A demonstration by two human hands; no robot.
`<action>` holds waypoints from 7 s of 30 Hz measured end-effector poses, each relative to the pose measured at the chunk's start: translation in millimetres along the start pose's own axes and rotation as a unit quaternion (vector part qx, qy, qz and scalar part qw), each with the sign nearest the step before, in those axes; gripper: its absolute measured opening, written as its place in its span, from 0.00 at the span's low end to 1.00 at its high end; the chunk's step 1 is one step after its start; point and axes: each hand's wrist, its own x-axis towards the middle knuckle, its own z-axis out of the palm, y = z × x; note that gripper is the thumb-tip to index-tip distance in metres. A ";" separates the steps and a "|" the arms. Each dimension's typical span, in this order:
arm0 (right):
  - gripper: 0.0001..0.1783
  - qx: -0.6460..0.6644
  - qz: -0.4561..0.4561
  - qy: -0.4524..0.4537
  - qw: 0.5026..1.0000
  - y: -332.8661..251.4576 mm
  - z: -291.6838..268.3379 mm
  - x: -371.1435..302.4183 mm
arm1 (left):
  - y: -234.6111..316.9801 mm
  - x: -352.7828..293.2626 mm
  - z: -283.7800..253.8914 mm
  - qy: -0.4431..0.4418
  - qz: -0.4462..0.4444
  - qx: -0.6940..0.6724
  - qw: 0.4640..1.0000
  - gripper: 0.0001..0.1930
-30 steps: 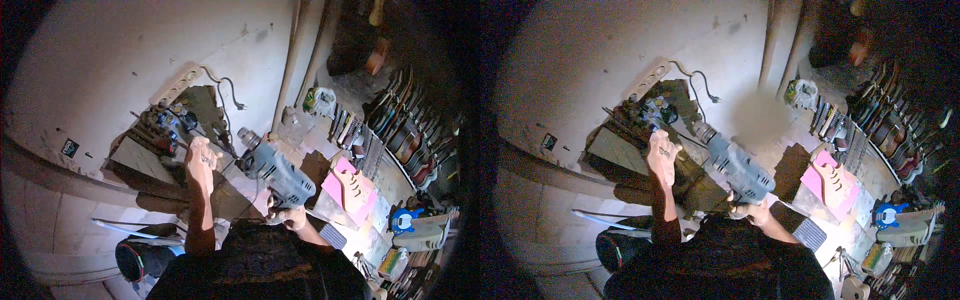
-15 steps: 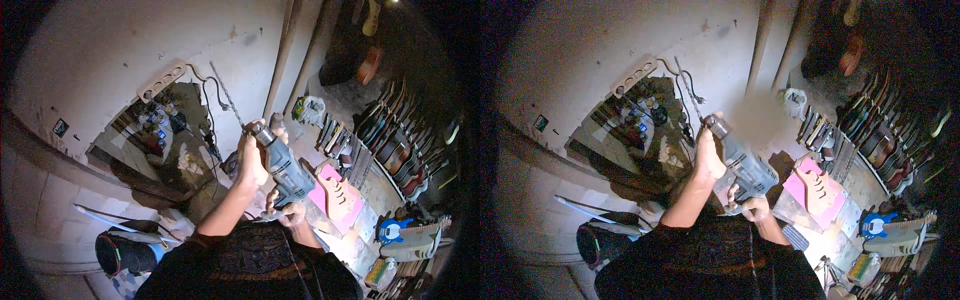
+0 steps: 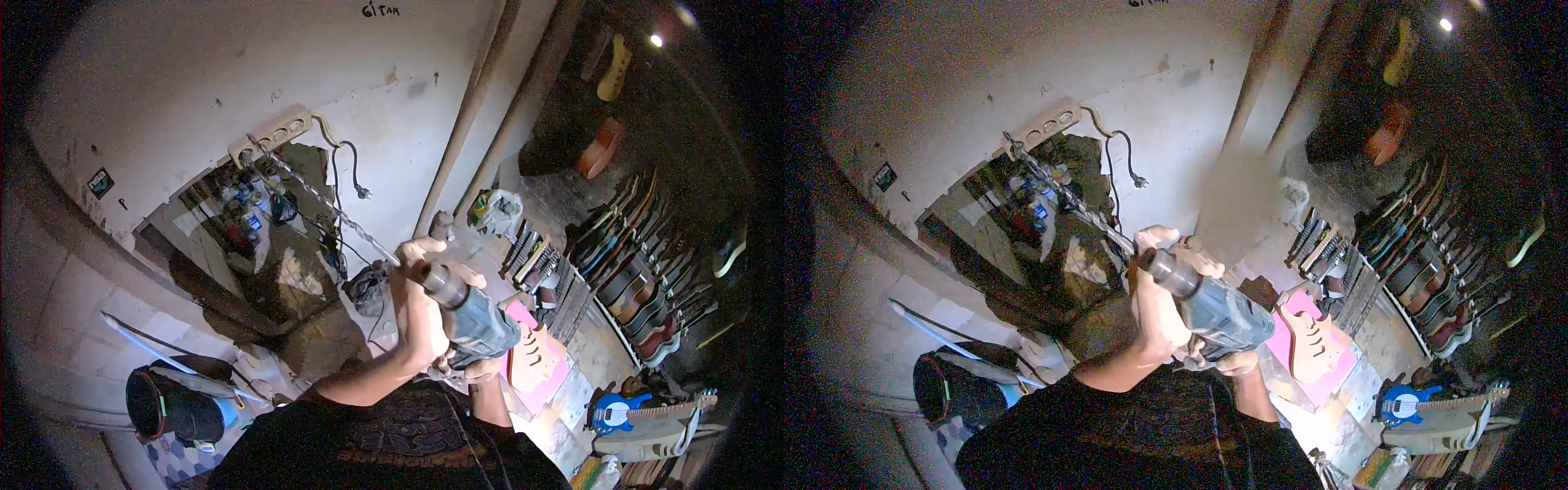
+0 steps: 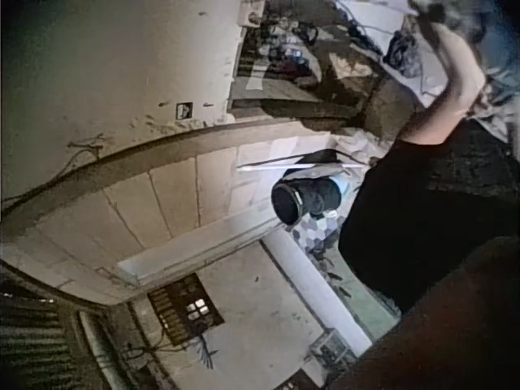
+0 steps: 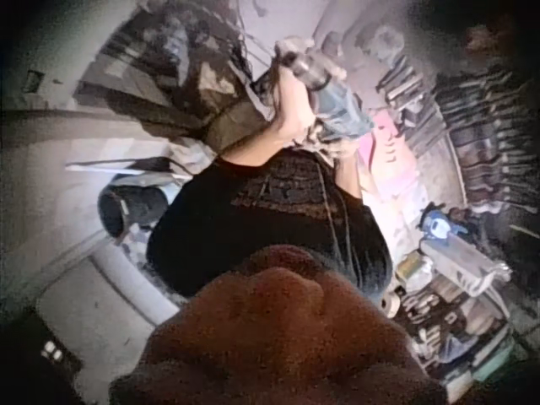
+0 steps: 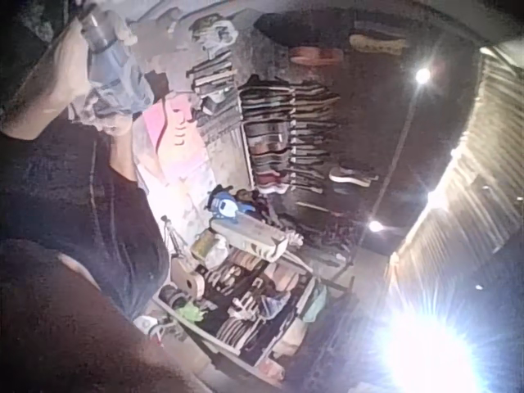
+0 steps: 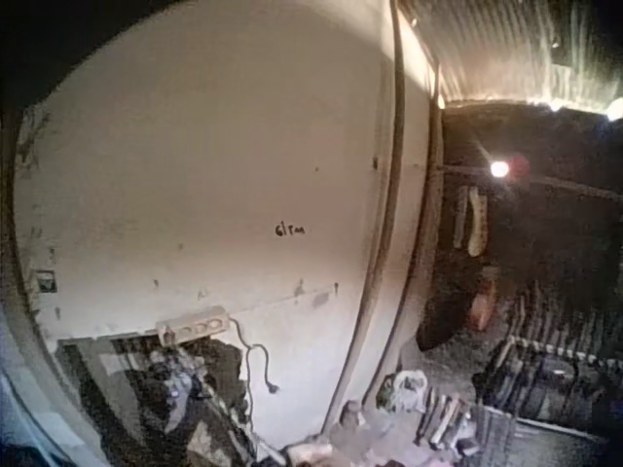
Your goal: The person holds a power drill, aligns a long drill bit with a cutout in a wooden guitar body, and drills into the side of the cavity.
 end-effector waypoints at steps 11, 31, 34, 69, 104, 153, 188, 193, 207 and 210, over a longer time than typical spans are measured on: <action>0.55 0.150 0.017 -0.037 0.988 -8.4 -2.2 -4.1 | 47.1 16.2 18.6 0.005 -0.013 -0.123 0.992 0.24; 0.43 0.193 0.100 -0.027 0.976 1.9 -28.6 -10.7 | 36.7 25.9 -0.2 -0.091 -0.005 0.225 0.970 0.24; 0.41 0.219 0.116 -0.113 0.962 9.8 -47.4 -9.0 | 32.7 28.4 5.3 -0.157 0.013 0.194 0.968 0.20; 0.37 0.298 0.089 -0.141 0.940 9.3 3.6 10.9 | 56.3 79.1 -11.0 -0.082 -0.047 -0.015 0.995 0.16; 0.47 0.453 0.131 -0.234 0.850 56.1 -4.5 13.6 | 13.5 25.5 -7.1 -0.094 -0.121 0.201 0.967 0.14; 0.17 0.363 0.073 -0.205 0.906 63.2 -13.8 -3.8 | -8.1 51.1 -94.8 -0.145 -0.119 0.200 0.962 0.12; 0.17 0.257 -0.207 0.154 0.931 25.9 -82.2 -76.3 | -208.4 34.6 21.9 -0.145 -0.494 0.063 0.855 0.18; 0.15 0.175 -0.229 0.220 0.932 -18.6 -114.9 -89.9 | -265.7 34.7 71.6 -0.154 -0.531 0.138 0.822 0.19; 0.25 -0.219 -0.183 0.455 0.844 -63.5 -201.2 -143.3 | -391.6 20.6 90.2 -0.186 -0.621 0.189 0.737 0.18; 0.31 -0.307 -0.133 0.525 0.783 -56.3 -221.5 -155.8 | -427.4 17.7 72.5 -0.130 -0.707 0.133 0.682 0.18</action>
